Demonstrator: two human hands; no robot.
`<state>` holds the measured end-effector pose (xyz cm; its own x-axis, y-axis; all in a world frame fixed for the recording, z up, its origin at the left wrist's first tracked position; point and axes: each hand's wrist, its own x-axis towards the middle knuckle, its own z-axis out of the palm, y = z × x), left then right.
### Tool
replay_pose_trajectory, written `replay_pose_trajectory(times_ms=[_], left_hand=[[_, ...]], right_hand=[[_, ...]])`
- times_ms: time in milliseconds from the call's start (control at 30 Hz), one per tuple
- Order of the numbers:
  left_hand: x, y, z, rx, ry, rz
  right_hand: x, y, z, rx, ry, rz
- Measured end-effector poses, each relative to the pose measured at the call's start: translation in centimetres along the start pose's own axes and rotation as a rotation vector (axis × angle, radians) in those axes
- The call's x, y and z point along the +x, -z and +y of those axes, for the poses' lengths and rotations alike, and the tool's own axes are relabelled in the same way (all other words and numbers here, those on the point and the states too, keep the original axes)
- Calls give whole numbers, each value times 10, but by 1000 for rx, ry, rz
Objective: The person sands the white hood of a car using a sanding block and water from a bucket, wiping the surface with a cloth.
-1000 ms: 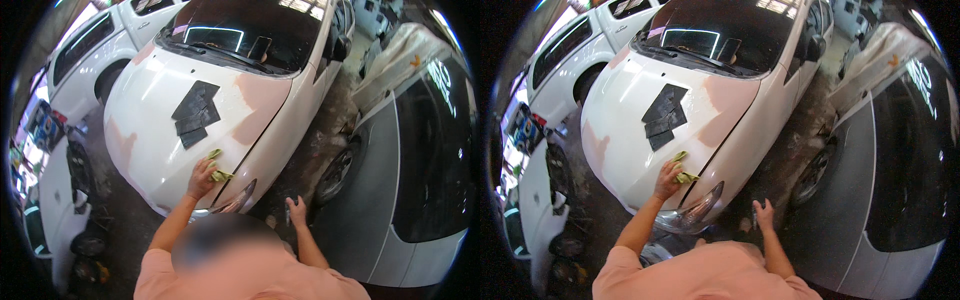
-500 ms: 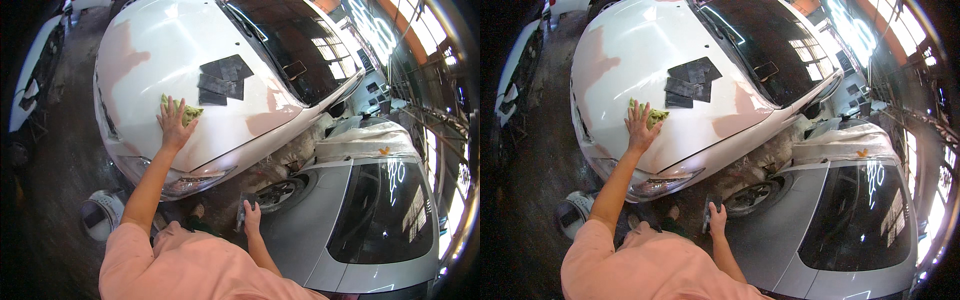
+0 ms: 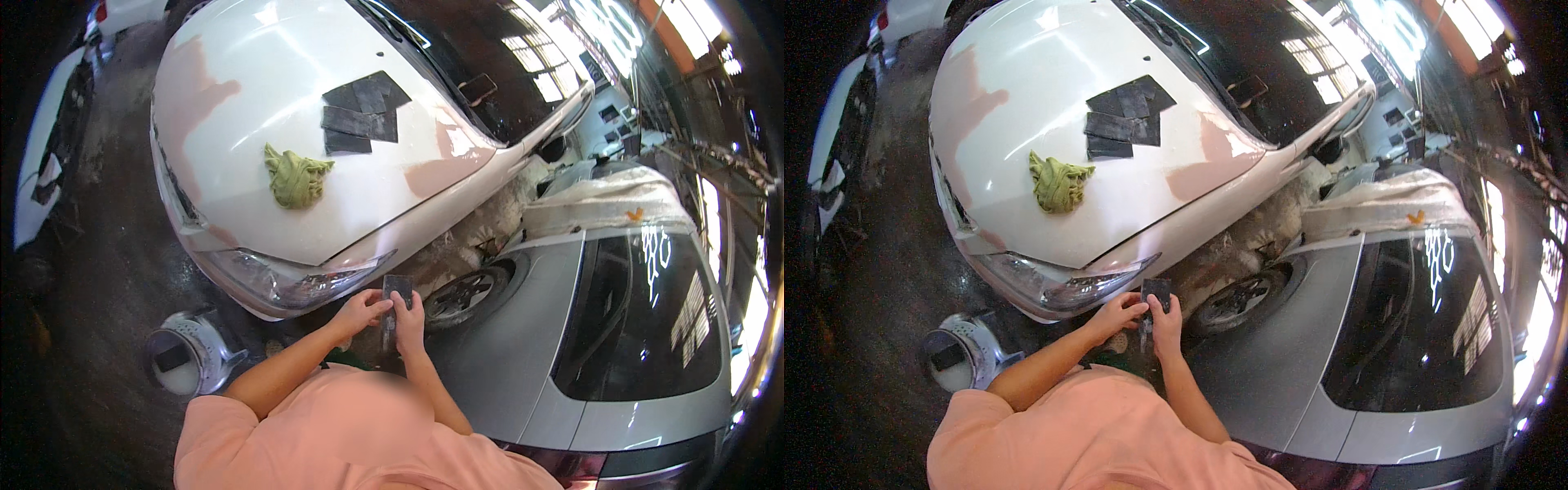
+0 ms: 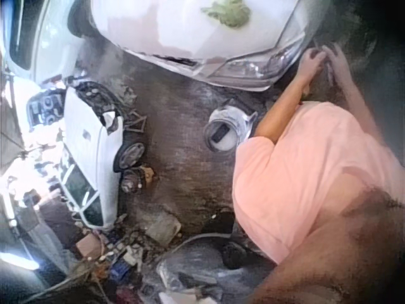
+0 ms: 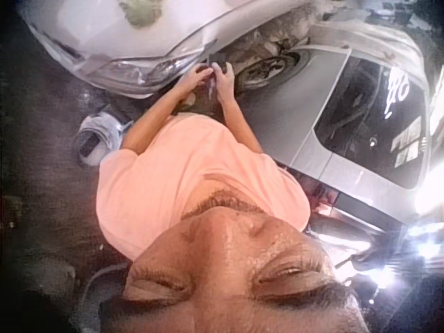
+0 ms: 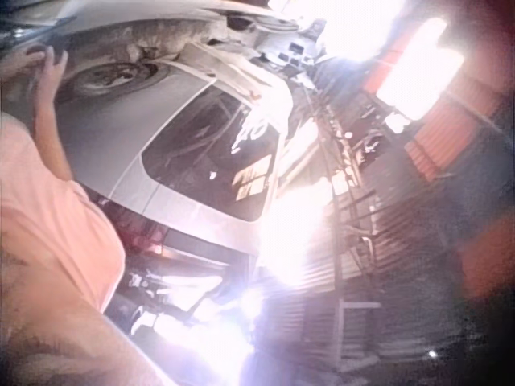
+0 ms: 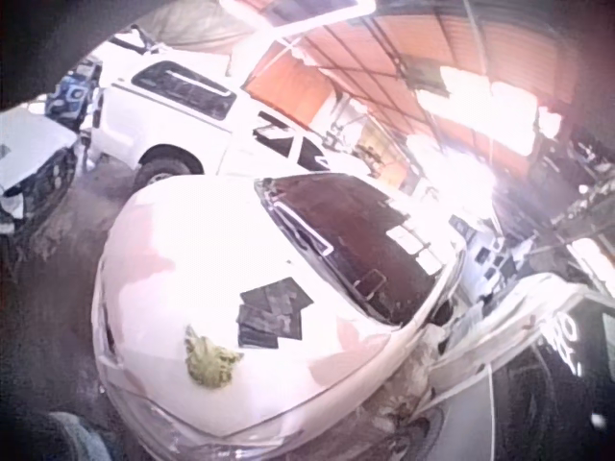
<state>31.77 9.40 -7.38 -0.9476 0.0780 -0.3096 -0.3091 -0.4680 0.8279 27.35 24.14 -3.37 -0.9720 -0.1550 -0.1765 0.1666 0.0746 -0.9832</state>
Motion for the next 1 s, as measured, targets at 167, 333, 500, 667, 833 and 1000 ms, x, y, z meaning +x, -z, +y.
replay_pose_trajectory(times_ms=[167, 333, 500, 667, 833, 1000], left_hand=[[5, 1, 4, -53, 74, -48], [8, -3, 22, -91, 10, 20], [8, -20, 28, -219, -81, 46], [-3, -38, 44, -221, -56, 10], [-8, -18, 54, -382, -9, -179], [-19, 17, 77, -235, 111, -440]], right_hand=[[7, 14, 17, -17, 19, -47], [-7, 33, 24, 90, -33, 24], [-40, 42, 2, 254, -263, -157], [-36, 64, 0, 264, -196, -194], [-38, 81, -12, 24, -2, -126], [-44, 91, -45, -352, 229, -227]])
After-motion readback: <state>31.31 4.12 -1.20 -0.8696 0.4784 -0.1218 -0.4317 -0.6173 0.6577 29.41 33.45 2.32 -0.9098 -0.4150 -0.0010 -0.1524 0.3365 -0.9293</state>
